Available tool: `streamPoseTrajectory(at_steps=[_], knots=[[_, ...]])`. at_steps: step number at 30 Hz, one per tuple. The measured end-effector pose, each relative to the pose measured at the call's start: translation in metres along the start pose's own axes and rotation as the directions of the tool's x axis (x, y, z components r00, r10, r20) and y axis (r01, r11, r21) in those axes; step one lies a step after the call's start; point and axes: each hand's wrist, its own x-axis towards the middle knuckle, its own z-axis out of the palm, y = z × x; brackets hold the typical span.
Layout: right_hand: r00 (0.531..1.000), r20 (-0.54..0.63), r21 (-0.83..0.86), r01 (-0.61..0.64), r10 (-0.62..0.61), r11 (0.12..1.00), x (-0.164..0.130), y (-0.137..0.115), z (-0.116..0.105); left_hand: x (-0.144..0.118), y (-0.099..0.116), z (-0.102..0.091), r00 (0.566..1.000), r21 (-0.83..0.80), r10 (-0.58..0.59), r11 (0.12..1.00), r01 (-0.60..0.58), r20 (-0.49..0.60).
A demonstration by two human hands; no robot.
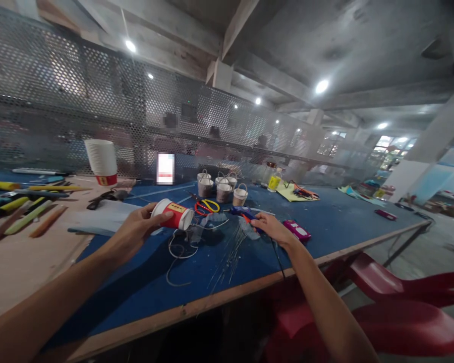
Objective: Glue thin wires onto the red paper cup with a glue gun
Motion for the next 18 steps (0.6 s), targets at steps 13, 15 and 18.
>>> streamPoseTrajectory(at_steps=[13,15,18], knots=[[0.972,-0.003,0.572,0.193,-0.234,0.797,0.018,-0.074,0.055,-0.007,0.004,0.009,0.994,0.07,0.09,0.994,-0.085,-0.061],[0.959,0.016,0.555,0.226,-0.282,0.801,0.026,-0.081,0.067,-0.006,0.003,0.007,0.993,0.118,0.107,0.988,-0.101,-0.048],[0.937,-0.018,0.482,0.315,-0.35,0.818,0.036,-0.084,0.084,-0.004,0.0,0.003,0.991,0.162,0.132,0.979,-0.126,-0.033]])
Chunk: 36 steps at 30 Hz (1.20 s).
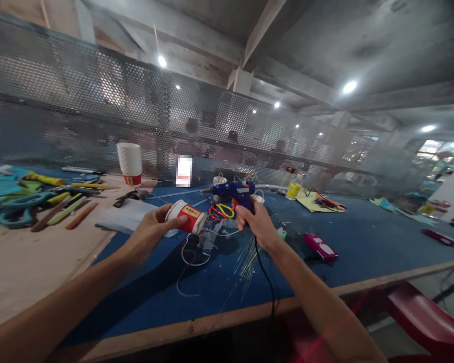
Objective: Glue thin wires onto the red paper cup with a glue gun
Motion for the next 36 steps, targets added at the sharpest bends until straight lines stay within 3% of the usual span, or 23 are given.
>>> streamPoseTrajectory(at_steps=[3,7,13,16,20,23,29,36], knots=[[0.999,-0.014,-0.086,0.029,-0.03,0.996,0.001,0.008,0.005,0.002,-0.004,-0.003,1.0,0.007,0.012,1.0,-0.012,0.0],[1.0,-0.003,-0.228,-0.029,0.029,0.973,-0.008,0.01,0.001,0.003,-0.007,-0.003,1.0,0.013,-0.012,1.0,0.012,0.021],[0.996,0.015,-0.297,-0.082,0.091,0.951,-0.018,0.02,-0.004,0.001,-0.003,-0.003,1.0,0.021,-0.025,0.999,0.025,-0.013],[0.998,0.051,-0.365,0.001,0.02,0.931,-0.021,0.027,-0.003,0.0,0.0,-0.004,1.0,0.05,0.001,0.999,0.0,-0.023],[0.983,0.134,-0.53,0.18,-0.127,0.829,-0.023,0.023,0.0,-0.001,0.001,-0.005,0.999,0.066,0.025,0.998,-0.023,-0.036],[0.968,0.193,-0.582,0.243,-0.159,0.776,-0.023,0.017,0.002,0.0,0.0,-0.006,0.999,0.079,0.031,0.996,-0.028,-0.04],[0.97,0.178,-0.642,0.242,-0.166,0.727,-0.023,0.019,0.0,0.001,-0.002,-0.007,0.997,0.117,0.054,0.992,-0.049,-0.046],[0.974,0.2,-0.615,0.208,-0.105,0.761,-0.022,0.018,0.0,-0.001,0.001,-0.007,0.995,0.175,0.072,0.983,-0.059,-0.067]])
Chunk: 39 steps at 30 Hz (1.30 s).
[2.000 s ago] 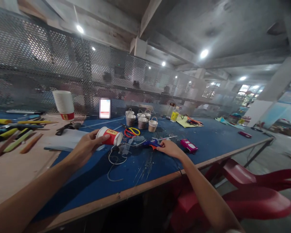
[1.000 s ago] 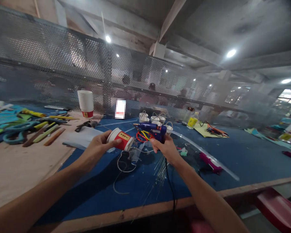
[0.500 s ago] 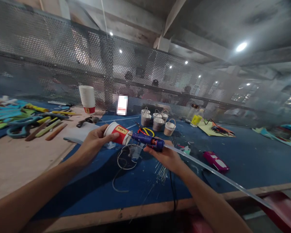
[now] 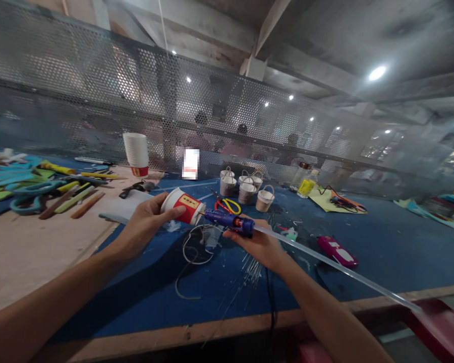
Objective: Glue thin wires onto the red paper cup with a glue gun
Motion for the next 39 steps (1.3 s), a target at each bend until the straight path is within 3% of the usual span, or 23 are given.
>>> streamPoseTrajectory(at_steps=[39], knots=[[0.999,0.024,0.024,-0.033,0.032,0.999,-0.0006,-0.0008,-0.0019,-0.0018,0.0095,0.0036,0.999,0.022,-0.004,1.0,0.005,-0.038]])
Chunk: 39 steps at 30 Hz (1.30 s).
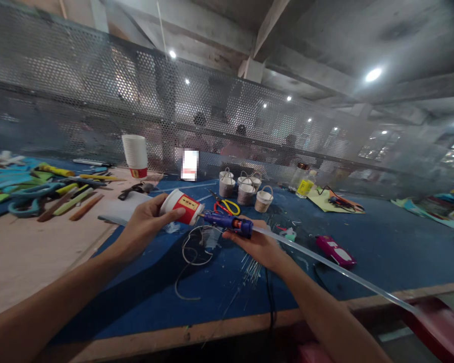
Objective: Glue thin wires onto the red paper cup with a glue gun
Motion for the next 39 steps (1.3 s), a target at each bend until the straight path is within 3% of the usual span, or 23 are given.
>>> streamPoseTrajectory(at_steps=[15,39], knots=[[0.994,-0.068,-0.073,0.08,-0.085,0.994,0.0,0.012,0.002,0.001,-0.004,-0.003,1.0,-0.006,-0.011,1.0,0.011,0.023],[0.985,-0.133,-0.073,0.097,-0.106,0.993,0.004,0.016,0.003,-0.001,0.001,-0.001,1.0,0.049,0.0,0.999,-0.001,0.014]])
